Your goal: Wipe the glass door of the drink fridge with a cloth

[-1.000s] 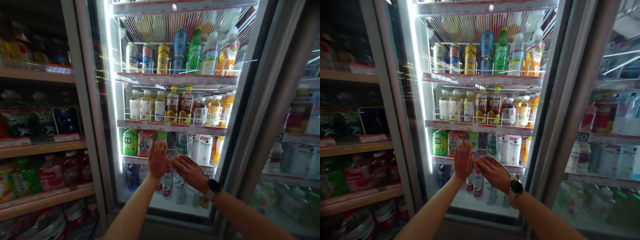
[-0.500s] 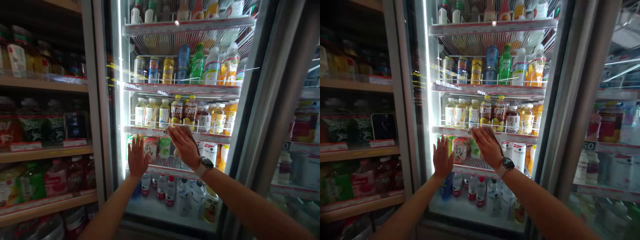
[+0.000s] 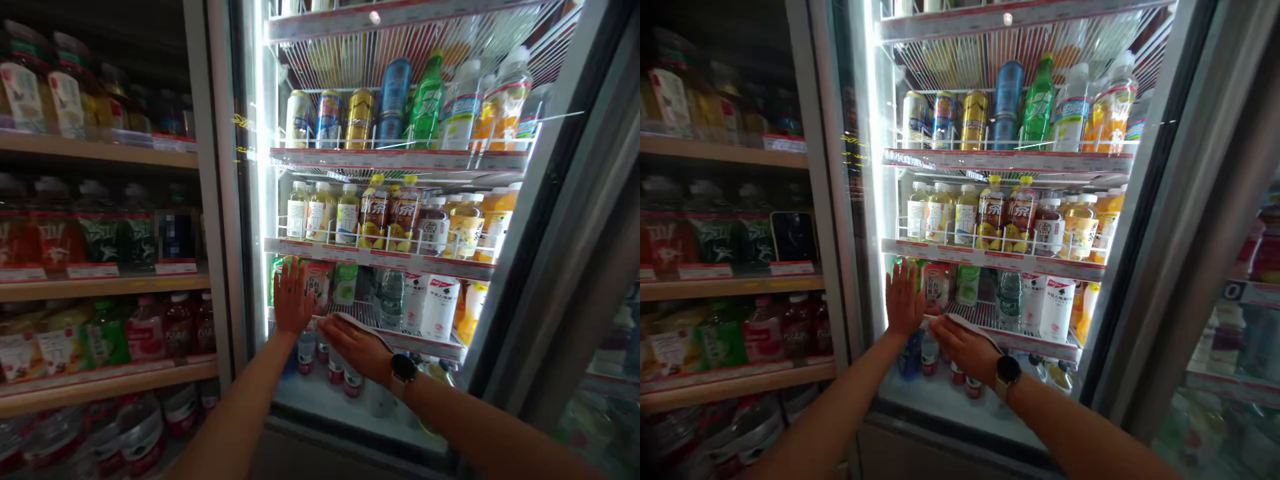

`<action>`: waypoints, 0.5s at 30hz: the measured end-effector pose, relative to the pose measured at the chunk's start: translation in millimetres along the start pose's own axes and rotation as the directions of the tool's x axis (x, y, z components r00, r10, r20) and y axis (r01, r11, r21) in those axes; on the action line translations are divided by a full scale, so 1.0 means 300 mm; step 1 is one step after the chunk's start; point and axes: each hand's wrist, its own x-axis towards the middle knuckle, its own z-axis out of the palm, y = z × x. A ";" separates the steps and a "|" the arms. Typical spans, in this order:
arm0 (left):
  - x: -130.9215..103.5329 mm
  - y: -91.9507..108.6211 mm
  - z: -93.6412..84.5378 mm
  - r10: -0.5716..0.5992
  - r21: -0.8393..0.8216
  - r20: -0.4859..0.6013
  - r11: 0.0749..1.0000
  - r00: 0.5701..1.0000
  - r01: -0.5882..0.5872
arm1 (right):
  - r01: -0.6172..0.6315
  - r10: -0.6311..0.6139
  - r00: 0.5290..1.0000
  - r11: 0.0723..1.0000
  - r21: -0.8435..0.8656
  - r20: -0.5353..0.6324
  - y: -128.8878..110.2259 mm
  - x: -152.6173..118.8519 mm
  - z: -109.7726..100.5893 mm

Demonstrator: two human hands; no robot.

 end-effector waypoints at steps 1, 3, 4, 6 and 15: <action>0.000 0.000 0.000 -0.001 -0.002 0.001 1.000 1.000 0.001 | 0.018 -0.018 1.000 1.000 0.014 0.005 -0.015 -0.010 0.010; -0.001 -0.001 -0.002 0.001 -0.010 0.009 1.000 1.000 -0.001 | 0.042 -0.042 0.999 0.998 0.048 0.009 -0.022 -0.020 0.015; -0.002 -0.001 -0.003 0.002 -0.015 0.012 1.000 1.000 -0.002 | 0.054 -0.055 0.998 0.996 0.065 0.008 -0.014 -0.019 0.010; -0.002 -0.001 -0.004 -0.002 -0.018 0.015 1.000 1.000 0.002 | 0.088 -0.088 0.996 0.991 0.097 -0.010 0.022 -0.001 -0.012; -0.004 -0.001 -0.004 0.002 -0.021 0.012 1.000 1.000 -0.002 | -0.050 0.043 0.991 0.997 -0.052 -0.127 0.315 0.199 -0.198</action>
